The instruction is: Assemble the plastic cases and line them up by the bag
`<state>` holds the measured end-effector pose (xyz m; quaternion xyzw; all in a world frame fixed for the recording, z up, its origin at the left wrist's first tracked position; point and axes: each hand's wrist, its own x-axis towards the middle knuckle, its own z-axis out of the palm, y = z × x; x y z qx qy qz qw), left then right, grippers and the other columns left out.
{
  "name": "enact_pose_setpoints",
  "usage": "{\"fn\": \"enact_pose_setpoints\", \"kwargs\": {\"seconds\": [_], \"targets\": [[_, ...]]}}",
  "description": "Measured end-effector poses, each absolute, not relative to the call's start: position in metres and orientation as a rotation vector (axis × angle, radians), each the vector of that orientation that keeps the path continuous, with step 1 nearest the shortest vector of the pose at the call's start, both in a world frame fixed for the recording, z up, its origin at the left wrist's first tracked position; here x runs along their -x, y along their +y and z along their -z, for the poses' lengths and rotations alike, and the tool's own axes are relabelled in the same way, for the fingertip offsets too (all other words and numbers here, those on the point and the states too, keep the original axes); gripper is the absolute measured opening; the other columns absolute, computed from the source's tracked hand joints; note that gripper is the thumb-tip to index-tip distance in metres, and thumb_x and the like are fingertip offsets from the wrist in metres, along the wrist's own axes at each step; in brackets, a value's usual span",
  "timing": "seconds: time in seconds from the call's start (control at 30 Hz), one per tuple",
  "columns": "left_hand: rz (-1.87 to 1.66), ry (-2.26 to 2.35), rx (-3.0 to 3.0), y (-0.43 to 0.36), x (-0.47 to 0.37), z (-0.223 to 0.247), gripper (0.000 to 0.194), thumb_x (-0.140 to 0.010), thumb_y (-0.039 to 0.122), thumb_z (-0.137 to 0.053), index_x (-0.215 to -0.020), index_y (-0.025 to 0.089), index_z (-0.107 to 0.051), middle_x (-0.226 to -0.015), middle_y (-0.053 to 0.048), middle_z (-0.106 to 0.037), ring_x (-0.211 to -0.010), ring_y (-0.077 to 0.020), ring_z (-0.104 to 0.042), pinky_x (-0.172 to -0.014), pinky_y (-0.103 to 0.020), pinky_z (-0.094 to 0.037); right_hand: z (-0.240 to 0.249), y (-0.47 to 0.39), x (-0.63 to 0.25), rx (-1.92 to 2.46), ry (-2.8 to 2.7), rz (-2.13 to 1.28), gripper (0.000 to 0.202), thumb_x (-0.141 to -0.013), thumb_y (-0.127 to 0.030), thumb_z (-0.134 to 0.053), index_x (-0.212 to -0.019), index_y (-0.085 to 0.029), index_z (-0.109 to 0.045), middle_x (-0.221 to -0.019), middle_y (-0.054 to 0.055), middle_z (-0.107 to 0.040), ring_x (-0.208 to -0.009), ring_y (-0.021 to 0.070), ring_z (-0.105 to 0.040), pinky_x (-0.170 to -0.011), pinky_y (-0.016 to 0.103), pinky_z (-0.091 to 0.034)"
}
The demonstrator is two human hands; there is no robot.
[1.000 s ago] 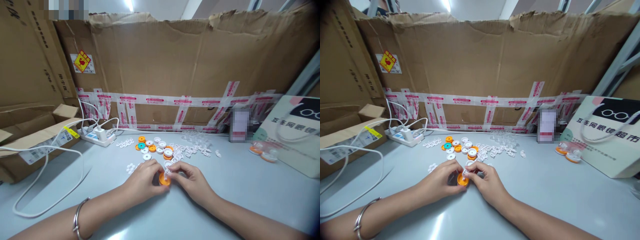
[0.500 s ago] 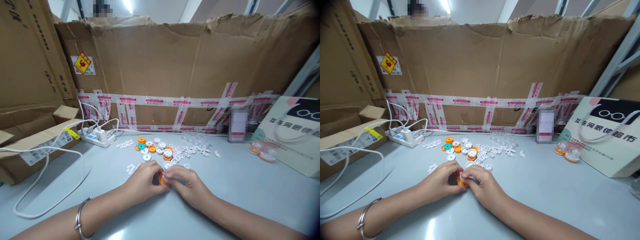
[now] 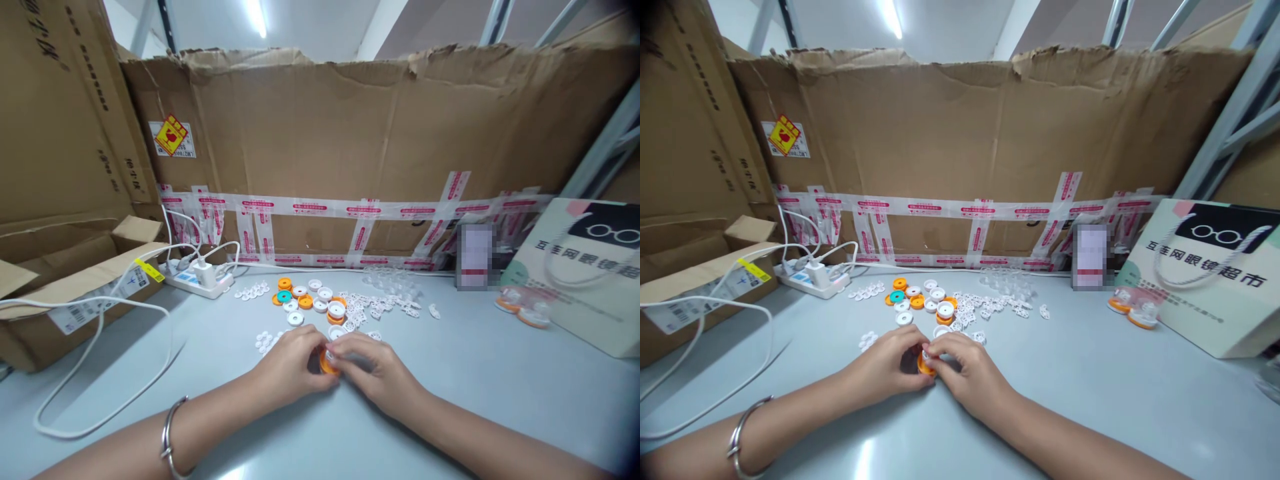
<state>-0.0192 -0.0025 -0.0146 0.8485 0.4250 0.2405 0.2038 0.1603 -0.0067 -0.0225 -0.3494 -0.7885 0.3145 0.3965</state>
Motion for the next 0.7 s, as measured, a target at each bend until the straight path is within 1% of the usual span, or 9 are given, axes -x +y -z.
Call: {"fn": "enact_pose_setpoints", "kwargs": {"seconds": [0.13,0.23,0.3,0.4,0.47,0.53,0.57,0.63,0.7], "targets": [[-0.661,1.212,-2.379,-0.001,0.020,0.012,0.014,-0.071,0.027,-0.060,-0.080,0.016,-0.059,-0.077,-0.002,-0.056,-0.071,-0.0160,-0.053,-0.064,-0.024,-0.040,0.016,-0.006,-0.161,0.964,-1.963,-0.816,0.020,-0.080,-0.030,-0.058,-0.097,-0.025,-0.067,-0.096,0.005,-0.068,-0.091,0.0200,-0.061,-0.085,0.035,-0.047],[-0.690,1.216,-2.403,0.000,0.022,0.011,0.011,-0.073,0.024,-0.055,-0.080,0.016,-0.060,-0.076,-0.003,-0.055,-0.070,-0.0160,-0.052,-0.065,-0.025,-0.041,0.007,0.000,-0.168,1.036,-1.895,-0.740,0.020,-0.081,-0.033,-0.056,-0.095,-0.025,-0.067,-0.098,0.004,-0.068,-0.094,0.0208,-0.061,-0.087,0.036,-0.045],[-0.701,1.211,-2.422,0.001,0.024,0.011,0.011,-0.074,0.023,-0.054,-0.080,0.017,-0.060,-0.076,-0.003,-0.055,-0.070,-0.0159,-0.052,-0.065,-0.025,-0.040,0.001,0.013,-0.178,1.080,-1.884,-0.609,0.019,-0.082,-0.034,-0.054,-0.090,-0.024,-0.068,-0.097,0.004,-0.068,-0.093,0.0215,-0.061,-0.087,0.036,-0.044],[-0.687,1.204,-2.444,0.000,0.026,0.010,0.014,-0.074,0.023,-0.054,-0.084,0.018,-0.061,-0.077,-0.003,-0.054,-0.072,-0.0163,-0.051,-0.065,-0.025,-0.040,-0.008,0.048,-0.201,1.280,-1.934,-0.332,0.022,-0.083,-0.034,-0.050,-0.086,-0.021,-0.067,-0.093,0.006,-0.068,-0.089,0.0219,-0.061,-0.079,0.034,-0.047],[-0.671,1.200,-2.452,-0.001,0.026,0.009,0.015,-0.075,0.023,-0.053,-0.086,0.018,-0.061,-0.078,-0.003,-0.054,-0.072,-0.0165,-0.051,-0.066,-0.025,-0.040,-0.013,0.079,-0.217,1.376,-2.070,-0.037,0.023,-0.085,-0.031,-0.047,-0.087,-0.019,-0.066,-0.095,0.007,-0.068,-0.090,0.0205,-0.060,-0.079,0.032,-0.046],[-0.664,1.192,-2.454,-0.001,0.027,0.009,0.015,-0.075,0.023,-0.054,-0.086,0.018,-0.061,-0.079,-0.003,-0.054,-0.072,-0.0164,-0.051,-0.066,-0.025,-0.040,-0.016,0.111,-0.230,1.419,-2.092,0.055,0.020,-0.082,-0.026,-0.050,-0.089,-0.017,-0.067,-0.097,0.009,-0.067,-0.094,0.0226,-0.058,-0.087,0.035,-0.041],[-0.663,1.187,-2.454,-0.001,0.028,0.009,0.015,-0.075,0.024,-0.053,-0.086,0.018,-0.061,-0.079,-0.003,-0.054,-0.072,-0.0163,-0.051,-0.065,-0.025,-0.040,-0.017,0.126,-0.234,1.438,-2.106,0.084,0.019,-0.080,-0.025,-0.053,-0.090,-0.016,-0.067,-0.099,0.011,-0.066,-0.096,0.0246,-0.056,-0.088,0.037,-0.040],[-0.670,1.181,-2.453,-0.001,0.028,0.010,0.015,-0.075,0.024,-0.053,-0.086,0.018,-0.061,-0.078,-0.003,-0.054,-0.071,-0.0159,-0.051,-0.065,-0.025,-0.040,-0.017,0.148,-0.238,1.471,-2.135,0.130,0.022,-0.076,-0.024,-0.058,-0.092,-0.014,-0.068,-0.102,0.014,-0.065,-0.100,0.0293,-0.054,-0.087,0.040,-0.039],[-0.676,1.174,-2.455,0.000,0.028,0.010,0.015,-0.075,0.025,-0.054,-0.085,0.017,-0.061,-0.078,-0.003,-0.053,-0.070,-0.0156,-0.051,-0.065,-0.024,-0.040,-0.013,0.161,-0.238,1.489,-2.164,0.159,0.020,-0.073,-0.023,-0.061,-0.088,-0.013,-0.069,-0.102,0.016,-0.065,-0.100,0.0320,-0.052,-0.085,0.042,-0.038]]}}
